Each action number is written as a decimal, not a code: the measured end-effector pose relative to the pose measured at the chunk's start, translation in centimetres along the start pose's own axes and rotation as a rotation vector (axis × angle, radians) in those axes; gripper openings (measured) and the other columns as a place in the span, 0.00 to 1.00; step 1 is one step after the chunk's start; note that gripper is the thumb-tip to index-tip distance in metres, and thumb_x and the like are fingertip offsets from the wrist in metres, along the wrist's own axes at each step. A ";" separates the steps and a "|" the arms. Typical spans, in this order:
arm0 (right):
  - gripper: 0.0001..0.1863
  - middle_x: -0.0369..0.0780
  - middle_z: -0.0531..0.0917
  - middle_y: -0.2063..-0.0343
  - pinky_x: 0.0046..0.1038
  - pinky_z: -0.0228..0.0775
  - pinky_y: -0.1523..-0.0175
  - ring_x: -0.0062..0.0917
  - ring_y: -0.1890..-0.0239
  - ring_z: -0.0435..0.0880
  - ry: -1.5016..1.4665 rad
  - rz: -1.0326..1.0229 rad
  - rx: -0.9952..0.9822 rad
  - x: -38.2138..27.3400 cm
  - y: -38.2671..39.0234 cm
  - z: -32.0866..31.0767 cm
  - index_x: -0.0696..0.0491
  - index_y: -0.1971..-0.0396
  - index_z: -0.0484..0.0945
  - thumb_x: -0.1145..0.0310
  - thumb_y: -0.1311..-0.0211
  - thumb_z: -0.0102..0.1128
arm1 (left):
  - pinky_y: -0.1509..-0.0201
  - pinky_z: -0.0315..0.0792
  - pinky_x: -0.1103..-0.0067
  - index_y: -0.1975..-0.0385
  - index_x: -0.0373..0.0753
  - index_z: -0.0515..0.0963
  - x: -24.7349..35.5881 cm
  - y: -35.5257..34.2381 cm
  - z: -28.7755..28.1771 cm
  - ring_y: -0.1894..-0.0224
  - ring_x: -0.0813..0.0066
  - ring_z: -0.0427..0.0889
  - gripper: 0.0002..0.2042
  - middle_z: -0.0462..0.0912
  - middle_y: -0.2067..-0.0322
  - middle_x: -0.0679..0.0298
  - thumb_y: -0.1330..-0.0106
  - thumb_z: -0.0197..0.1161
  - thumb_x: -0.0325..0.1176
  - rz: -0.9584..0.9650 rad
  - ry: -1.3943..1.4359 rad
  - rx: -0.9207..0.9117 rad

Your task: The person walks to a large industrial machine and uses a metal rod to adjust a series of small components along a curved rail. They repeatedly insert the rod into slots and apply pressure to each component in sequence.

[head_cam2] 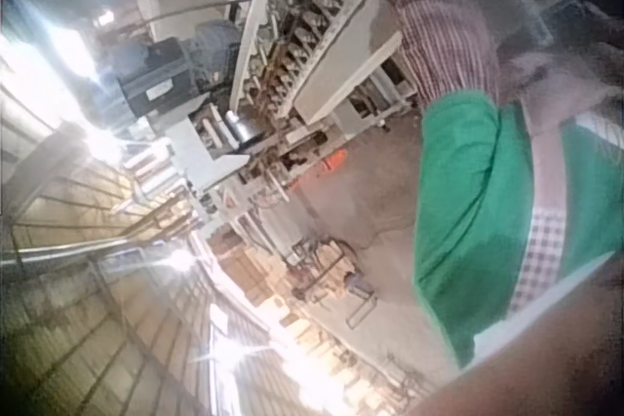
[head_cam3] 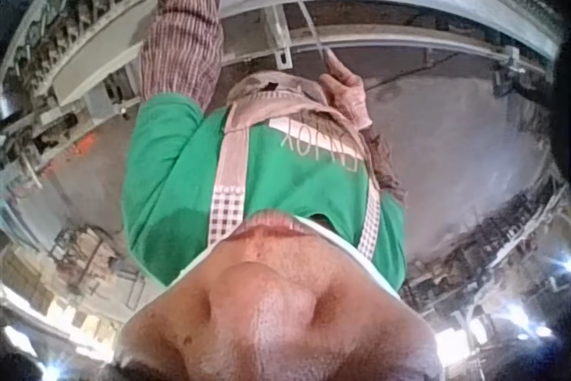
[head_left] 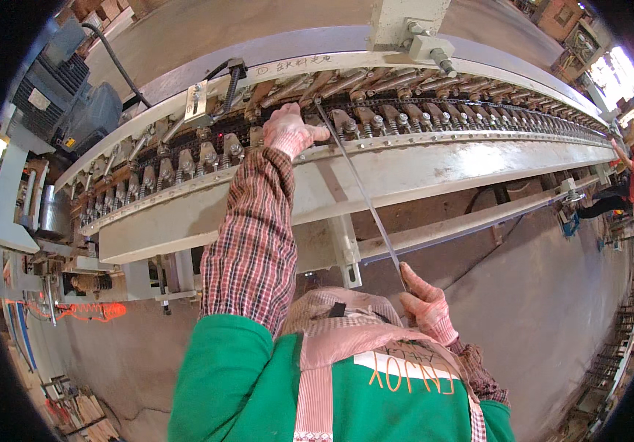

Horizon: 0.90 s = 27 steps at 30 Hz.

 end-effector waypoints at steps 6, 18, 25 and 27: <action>0.30 0.24 0.76 0.70 0.16 0.59 0.70 0.08 0.75 0.64 0.155 -0.178 0.084 1.8 1.0 -1.7 0.51 0.33 0.74 0.79 0.38 0.60 | 0.20 0.52 0.69 0.23 0.44 0.53 0.2 0.1 0.3 0.21 0.63 0.50 0.55 0.52 0.22 0.62 0.48 0.69 0.68 -0.025 0.022 -0.013; 0.30 0.23 0.77 0.57 0.12 0.64 0.62 0.07 0.67 0.69 0.188 -0.242 0.038 3.0 -1.9 -3.7 0.53 0.34 0.74 0.81 0.38 0.61 | 0.21 0.54 0.66 0.23 0.47 0.53 -0.6 -1.6 1.8 0.21 0.63 0.50 0.56 0.53 0.23 0.63 0.48 0.70 0.68 -0.028 0.042 0.007; 0.30 0.27 0.80 0.52 0.13 0.67 0.55 0.09 0.60 0.74 0.214 -0.217 0.006 -0.1 -2.6 -5.2 0.54 0.34 0.74 0.80 0.39 0.61 | 0.24 0.61 0.62 0.23 0.50 0.54 -0.7 -2.2 1.8 0.23 0.60 0.56 0.55 0.56 0.24 0.62 0.50 0.71 0.68 -0.027 0.006 0.010; 0.31 0.24 0.81 0.58 0.13 0.67 0.63 0.07 0.67 0.72 0.229 -0.182 -0.003 -1.9 -2.0 -5.8 0.53 0.34 0.75 0.80 0.40 0.61 | 0.25 0.62 0.61 0.24 0.50 0.55 -1.1 -2.3 1.9 0.24 0.58 0.58 0.55 0.57 0.24 0.61 0.51 0.72 0.68 -0.038 0.016 0.018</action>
Point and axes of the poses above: each hand's wrist, its own y-axis away from the middle knuckle, its own z-axis out of the palm, x = y × z, the point moved 2 cm from there along -y, towards the middle knuckle
